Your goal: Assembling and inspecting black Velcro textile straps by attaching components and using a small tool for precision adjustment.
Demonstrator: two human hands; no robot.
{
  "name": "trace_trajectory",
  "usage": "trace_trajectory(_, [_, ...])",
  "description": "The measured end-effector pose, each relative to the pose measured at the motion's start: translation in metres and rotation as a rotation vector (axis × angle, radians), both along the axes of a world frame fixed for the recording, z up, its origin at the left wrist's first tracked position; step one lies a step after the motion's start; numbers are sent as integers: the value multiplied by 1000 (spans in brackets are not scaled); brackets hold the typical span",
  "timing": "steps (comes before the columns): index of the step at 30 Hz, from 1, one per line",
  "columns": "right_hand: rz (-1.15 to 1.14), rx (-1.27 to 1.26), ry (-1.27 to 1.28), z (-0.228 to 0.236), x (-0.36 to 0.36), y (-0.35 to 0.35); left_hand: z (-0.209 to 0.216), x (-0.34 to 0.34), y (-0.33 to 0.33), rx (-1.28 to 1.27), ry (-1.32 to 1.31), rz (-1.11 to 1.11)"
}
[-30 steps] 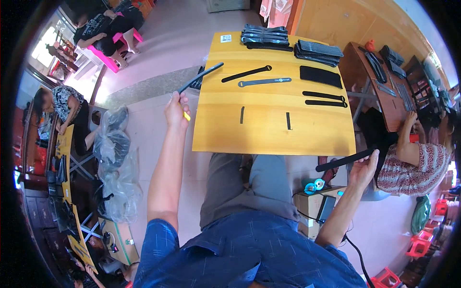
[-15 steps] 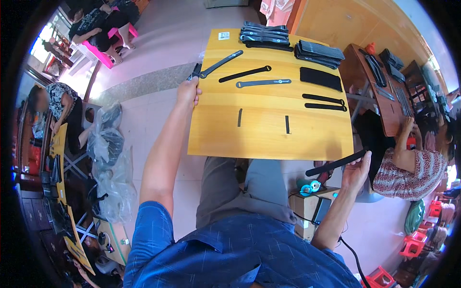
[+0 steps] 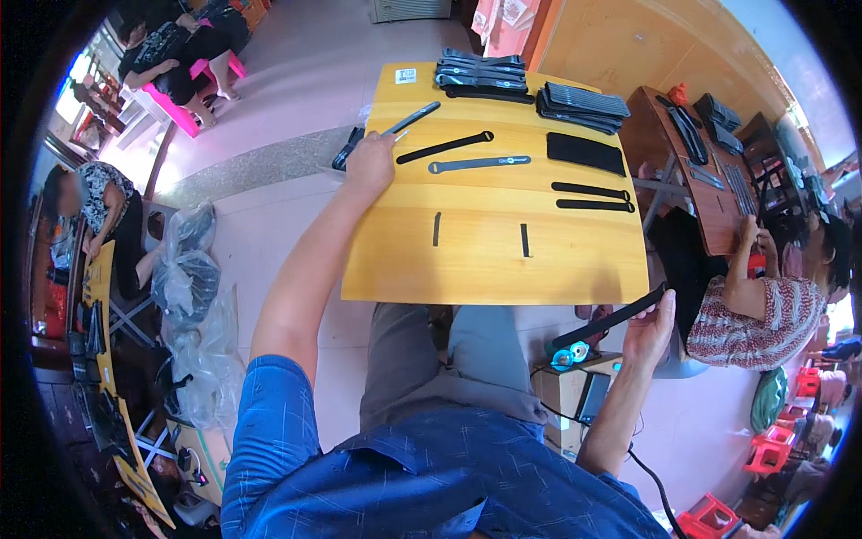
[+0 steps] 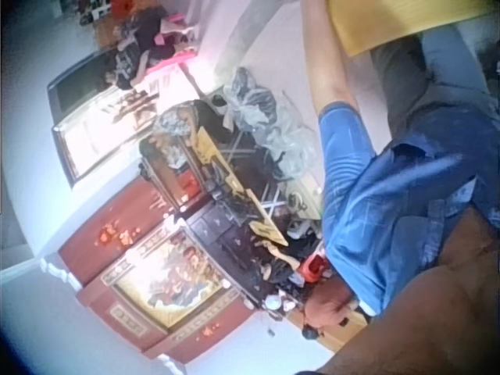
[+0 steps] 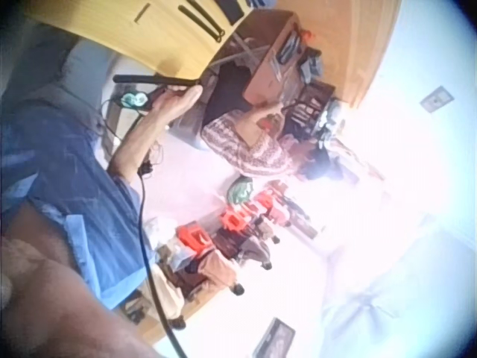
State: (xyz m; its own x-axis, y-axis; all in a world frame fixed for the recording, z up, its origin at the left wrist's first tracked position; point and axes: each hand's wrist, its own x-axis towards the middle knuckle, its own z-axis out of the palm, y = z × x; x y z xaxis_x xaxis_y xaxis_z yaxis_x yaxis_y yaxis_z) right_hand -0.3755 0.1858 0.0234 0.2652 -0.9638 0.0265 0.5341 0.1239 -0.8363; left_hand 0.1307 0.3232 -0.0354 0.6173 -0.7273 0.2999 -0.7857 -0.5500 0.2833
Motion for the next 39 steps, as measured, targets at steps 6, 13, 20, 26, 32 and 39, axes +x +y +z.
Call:
trace_trajectory(6, [-45,57,33,3,4,8,-12,9,-4,-13,-59,-39])
trace_trajectory(13, [102,84,73,-14,27,16,14,-30,25,-299,-114,-221])
trace_trajectory(20, [400,-26,116,3,82,55,97,-194,62,-213,792,-490])
trace_trajectory(26, [595,-187,192,10,93,81,101,-268,78,-330,1277,-521])
trace_trajectory(32, [632,-165,141,16,88,109,93,-285,91,-386,1220,-406])
trace_trajectory(39, [1120,23,52,4,69,145,75,-310,125,-954,1397,-462])
